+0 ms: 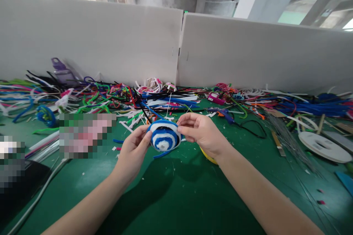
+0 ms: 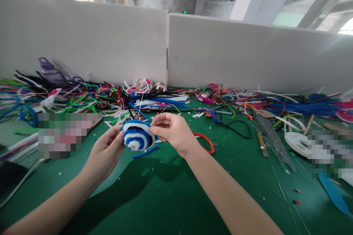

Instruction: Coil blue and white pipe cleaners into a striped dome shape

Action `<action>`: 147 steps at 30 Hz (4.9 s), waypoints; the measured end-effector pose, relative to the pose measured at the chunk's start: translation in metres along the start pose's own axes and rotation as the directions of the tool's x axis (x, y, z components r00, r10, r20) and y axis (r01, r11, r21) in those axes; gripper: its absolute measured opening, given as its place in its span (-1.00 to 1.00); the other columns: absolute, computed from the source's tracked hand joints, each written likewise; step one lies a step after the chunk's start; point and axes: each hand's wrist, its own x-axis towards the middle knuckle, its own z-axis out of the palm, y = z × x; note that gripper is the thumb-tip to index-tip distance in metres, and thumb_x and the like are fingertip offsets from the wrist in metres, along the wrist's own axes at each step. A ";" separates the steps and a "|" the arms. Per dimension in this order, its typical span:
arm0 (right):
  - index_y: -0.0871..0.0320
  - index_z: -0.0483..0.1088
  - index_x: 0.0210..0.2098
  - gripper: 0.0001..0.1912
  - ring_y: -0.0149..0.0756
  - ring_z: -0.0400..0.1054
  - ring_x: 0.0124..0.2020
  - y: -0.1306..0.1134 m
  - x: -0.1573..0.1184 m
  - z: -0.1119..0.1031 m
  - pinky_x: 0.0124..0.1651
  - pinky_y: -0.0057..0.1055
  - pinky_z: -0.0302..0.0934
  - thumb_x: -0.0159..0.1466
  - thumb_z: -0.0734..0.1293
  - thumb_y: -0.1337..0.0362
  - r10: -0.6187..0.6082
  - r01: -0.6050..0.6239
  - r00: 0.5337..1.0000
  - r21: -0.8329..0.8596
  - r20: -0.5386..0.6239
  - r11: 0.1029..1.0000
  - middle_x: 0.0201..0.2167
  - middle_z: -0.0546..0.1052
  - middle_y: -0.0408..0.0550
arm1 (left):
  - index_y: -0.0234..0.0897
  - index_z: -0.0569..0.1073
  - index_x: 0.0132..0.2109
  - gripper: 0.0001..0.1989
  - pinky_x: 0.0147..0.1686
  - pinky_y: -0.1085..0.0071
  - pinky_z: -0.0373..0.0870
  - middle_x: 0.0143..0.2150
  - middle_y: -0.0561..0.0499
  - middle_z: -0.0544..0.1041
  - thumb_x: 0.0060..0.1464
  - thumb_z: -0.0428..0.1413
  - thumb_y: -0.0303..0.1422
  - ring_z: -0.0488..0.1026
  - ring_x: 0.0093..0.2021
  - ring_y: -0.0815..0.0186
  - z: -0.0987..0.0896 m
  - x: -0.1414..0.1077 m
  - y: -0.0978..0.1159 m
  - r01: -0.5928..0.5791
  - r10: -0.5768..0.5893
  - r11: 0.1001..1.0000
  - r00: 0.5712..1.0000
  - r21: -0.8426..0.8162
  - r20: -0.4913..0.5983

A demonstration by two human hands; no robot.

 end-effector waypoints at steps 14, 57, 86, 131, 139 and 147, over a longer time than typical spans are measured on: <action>0.16 0.38 -0.31 -0.73 -0.48 0.28 -0.53 0.008 0.001 0.006 -0.61 -0.51 0.14 -0.01 0.45 0.30 -0.047 0.042 0.996 -0.062 -0.082 0.997 -0.36 0.49 -0.08 | -0.23 0.48 -0.21 -0.82 -0.39 0.54 0.30 -0.37 0.08 0.48 0.04 0.13 -0.26 0.37 -0.39 0.42 -0.001 -0.001 -0.003 0.012 -0.013 0.999 1.000 -0.037 -0.027; 0.09 0.39 -0.30 -0.89 -0.25 0.41 -0.24 0.001 -0.002 0.001 -0.18 -0.29 0.27 0.19 0.29 0.22 -0.378 0.251 0.925 -0.678 -0.043 0.691 -0.31 0.52 -0.07 | -0.21 0.51 -0.19 -0.83 -0.28 0.53 0.47 -0.27 0.09 0.58 0.03 0.14 -0.46 0.51 -0.29 0.43 0.000 0.008 0.014 0.222 -0.322 0.827 0.940 -0.517 -0.112; 0.21 0.45 -0.45 -0.80 -0.40 0.41 -0.46 0.002 0.000 0.005 -0.21 -0.33 0.33 0.06 0.44 0.20 0.060 -0.047 0.987 -0.086 0.151 0.995 -0.50 0.50 -0.12 | -0.25 0.51 -0.22 -0.89 -0.56 0.62 0.48 -0.49 0.13 0.57 0.07 0.13 -0.44 0.49 -0.56 0.48 -0.003 0.007 0.006 0.311 -0.352 0.810 0.936 -0.497 0.013; 0.12 0.37 -0.09 -0.63 -0.15 0.40 -0.14 -0.017 -0.007 -0.007 -0.07 -0.20 0.25 0.21 0.28 0.04 -0.495 0.277 0.868 -0.792 -0.037 0.544 -0.12 0.50 0.03 | -0.23 0.48 -0.10 -0.68 -0.18 0.44 0.40 -0.24 0.01 0.55 -0.07 0.23 -0.44 0.46 -0.22 0.32 -0.002 0.001 0.006 0.026 -0.021 0.995 0.998 -0.099 0.056; 0.04 0.08 0.22 -0.26 -0.13 0.01 0.26 -0.008 -0.008 0.002 0.27 -0.11 -0.04 0.11 0.39 0.08 -0.505 0.615 0.758 -0.710 0.413 0.342 0.24 0.18 -0.01 | -0.18 0.48 -0.07 -0.63 -0.20 0.51 0.37 -0.17 0.01 0.55 -0.10 0.25 -0.45 0.46 -0.19 0.33 -0.004 -0.002 0.005 0.044 -0.032 0.992 0.995 -0.118 0.099; 0.04 0.12 0.21 -0.32 -0.15 0.08 0.22 0.001 -0.011 0.007 0.23 -0.12 0.03 0.15 0.36 0.08 -0.471 0.660 0.736 -0.668 0.486 0.343 0.24 0.18 -0.01 | -0.27 0.50 -0.14 -0.67 -0.29 0.50 0.42 -0.24 -0.02 0.56 -0.14 0.27 -0.41 0.49 -0.28 0.31 -0.001 -0.005 0.008 0.160 -0.136 0.965 0.983 -0.209 0.123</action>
